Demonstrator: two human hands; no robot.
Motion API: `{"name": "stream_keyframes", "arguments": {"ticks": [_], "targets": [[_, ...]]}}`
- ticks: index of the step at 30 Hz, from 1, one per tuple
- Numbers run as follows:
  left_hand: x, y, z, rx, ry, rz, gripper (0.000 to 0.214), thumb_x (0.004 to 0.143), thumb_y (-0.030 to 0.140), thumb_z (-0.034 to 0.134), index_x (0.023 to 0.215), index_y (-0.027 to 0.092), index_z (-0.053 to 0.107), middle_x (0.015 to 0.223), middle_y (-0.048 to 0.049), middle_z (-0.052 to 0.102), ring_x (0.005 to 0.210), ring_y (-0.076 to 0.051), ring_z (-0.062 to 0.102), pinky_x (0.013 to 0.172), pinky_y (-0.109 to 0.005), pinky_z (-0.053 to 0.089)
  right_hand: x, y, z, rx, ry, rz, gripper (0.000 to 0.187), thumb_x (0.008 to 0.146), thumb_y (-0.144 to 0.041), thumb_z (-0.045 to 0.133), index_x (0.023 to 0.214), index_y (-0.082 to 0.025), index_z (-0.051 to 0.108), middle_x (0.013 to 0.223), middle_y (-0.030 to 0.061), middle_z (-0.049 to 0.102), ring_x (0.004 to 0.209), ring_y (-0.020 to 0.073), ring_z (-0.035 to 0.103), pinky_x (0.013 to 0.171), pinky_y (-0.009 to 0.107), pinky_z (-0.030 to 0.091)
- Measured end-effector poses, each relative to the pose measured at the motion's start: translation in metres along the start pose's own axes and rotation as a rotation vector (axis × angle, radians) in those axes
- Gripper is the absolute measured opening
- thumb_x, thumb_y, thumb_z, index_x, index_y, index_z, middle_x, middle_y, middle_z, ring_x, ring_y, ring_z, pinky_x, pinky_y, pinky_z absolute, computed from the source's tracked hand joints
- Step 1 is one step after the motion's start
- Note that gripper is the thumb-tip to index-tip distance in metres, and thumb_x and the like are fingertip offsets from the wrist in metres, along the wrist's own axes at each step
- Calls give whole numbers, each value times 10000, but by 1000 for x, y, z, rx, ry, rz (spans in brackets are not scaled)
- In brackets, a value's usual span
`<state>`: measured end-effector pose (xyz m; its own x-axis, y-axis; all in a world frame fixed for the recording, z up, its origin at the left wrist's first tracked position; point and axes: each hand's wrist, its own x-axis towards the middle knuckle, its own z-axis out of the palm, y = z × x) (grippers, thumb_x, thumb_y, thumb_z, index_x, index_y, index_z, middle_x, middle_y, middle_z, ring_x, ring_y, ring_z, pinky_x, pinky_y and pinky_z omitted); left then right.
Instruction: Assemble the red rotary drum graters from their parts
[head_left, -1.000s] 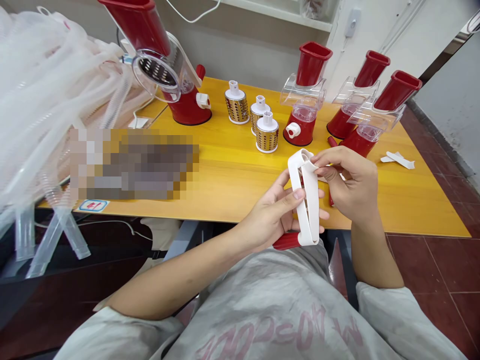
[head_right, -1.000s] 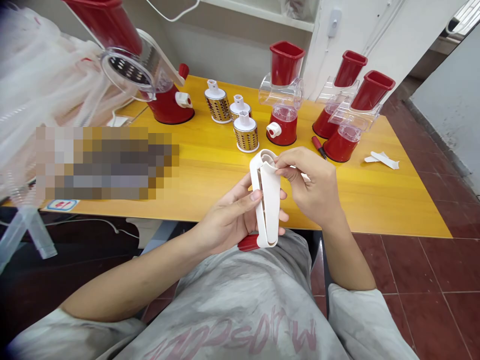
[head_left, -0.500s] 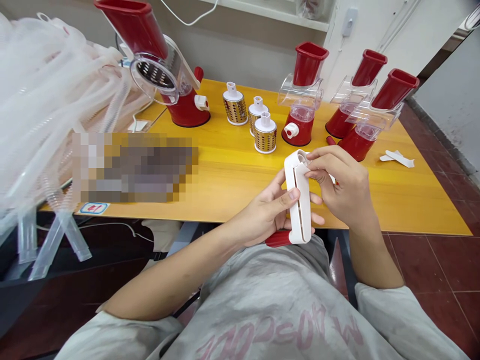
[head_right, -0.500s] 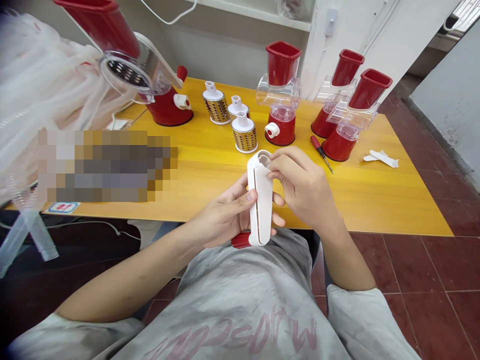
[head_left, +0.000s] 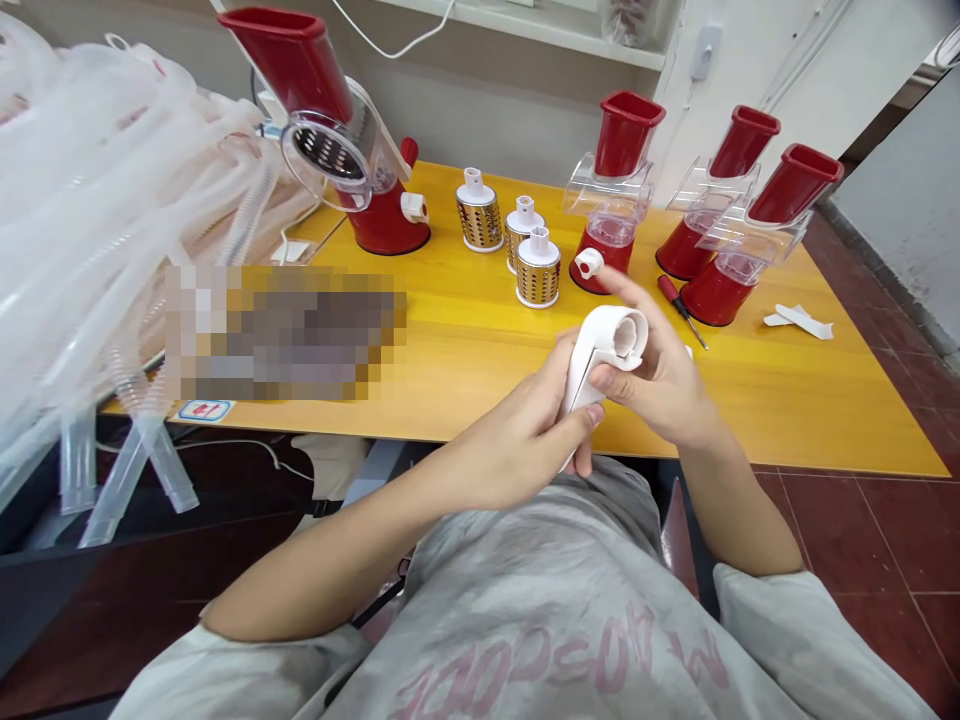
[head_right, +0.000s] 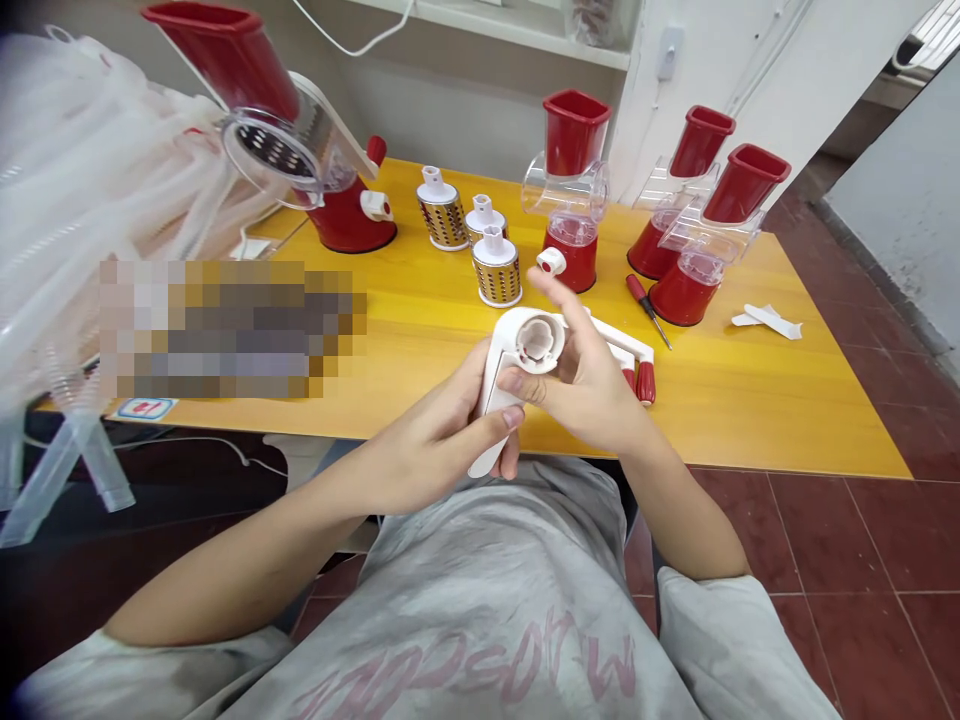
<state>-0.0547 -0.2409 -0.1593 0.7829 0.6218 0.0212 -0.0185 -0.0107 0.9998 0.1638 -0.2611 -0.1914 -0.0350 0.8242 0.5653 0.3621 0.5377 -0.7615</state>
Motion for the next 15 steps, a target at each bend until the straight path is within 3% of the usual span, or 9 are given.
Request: {"name": "stream_keyframes", "arguments": {"ticks": [3, 5, 7, 10, 12, 13, 15], "targets": [[2, -4, -1, 131, 30, 64, 682, 1186, 423, 754, 1750, 205, 439, 1030, -35, 798, 707, -205, 823, 672, -317, 658, 0, -5, 4, 236, -39, 138, 595, 1048, -705, 962, 1390, -277, 730, 1133, 54, 810, 951, 228, 796, 844, 369, 729], [4, -8, -1, 217, 63, 120, 646, 1203, 429, 716, 1760, 238, 450, 1242, -87, 837, 841, -233, 886, 786, -364, 713, 0, -11, 7, 314, 13, 175, 597, 967, -681, 1049, 1264, -275, 727, 1086, 37, 785, 925, 219, 763, 827, 360, 705], [5, -10, -2, 312, 91, 180, 553, 1229, 421, 642, 1729, 237, 497, 1303, -92, 856, 956, -247, 903, 898, -385, 717, 0, -16, 9, 310, 56, 169, 618, 916, -686, 1087, 1194, -279, 715, 1026, 24, 757, 901, 219, 730, 803, 359, 676], [3, -6, -6, 474, 119, 233, 380, 1211, 372, 612, 1561, 222, 619, 1151, -52, 853, 923, -227, 847, 882, -357, 653, -1, -21, 10, 258, 83, 146, 626, 888, -700, 1100, 1127, -279, 704, 1024, 30, 782, 917, 232, 747, 800, 366, 667], [1, 1, -10, 592, 165, 247, 210, 1187, 395, 650, 1292, 222, 708, 990, -22, 798, 826, -210, 755, 831, -347, 597, -1, -22, 7, 261, 118, 122, 597, 916, -670, 1091, 1150, -283, 702, 1125, 46, 839, 979, 245, 808, 871, 391, 706], [0, 4, -12, 651, 189, 253, 208, 1176, 428, 677, 1142, 225, 711, 923, -12, 761, 811, -210, 716, 858, -358, 587, -1, -22, 5, 285, 150, 109, 573, 945, -650, 1077, 1174, -291, 692, 1179, 49, 860, 1009, 252, 840, 921, 414, 728], [1, 9, -15, 728, 218, 270, 342, 1171, 486, 700, 949, 227, 673, 841, 5, 707, 833, -218, 694, 1061, -429, 587, 1, -23, 3, 359, 211, 103, 525, 1007, -628, 1033, 1212, -310, 669, 1213, 43, 889, 1045, 269, 892, 999, 472, 760]]}}
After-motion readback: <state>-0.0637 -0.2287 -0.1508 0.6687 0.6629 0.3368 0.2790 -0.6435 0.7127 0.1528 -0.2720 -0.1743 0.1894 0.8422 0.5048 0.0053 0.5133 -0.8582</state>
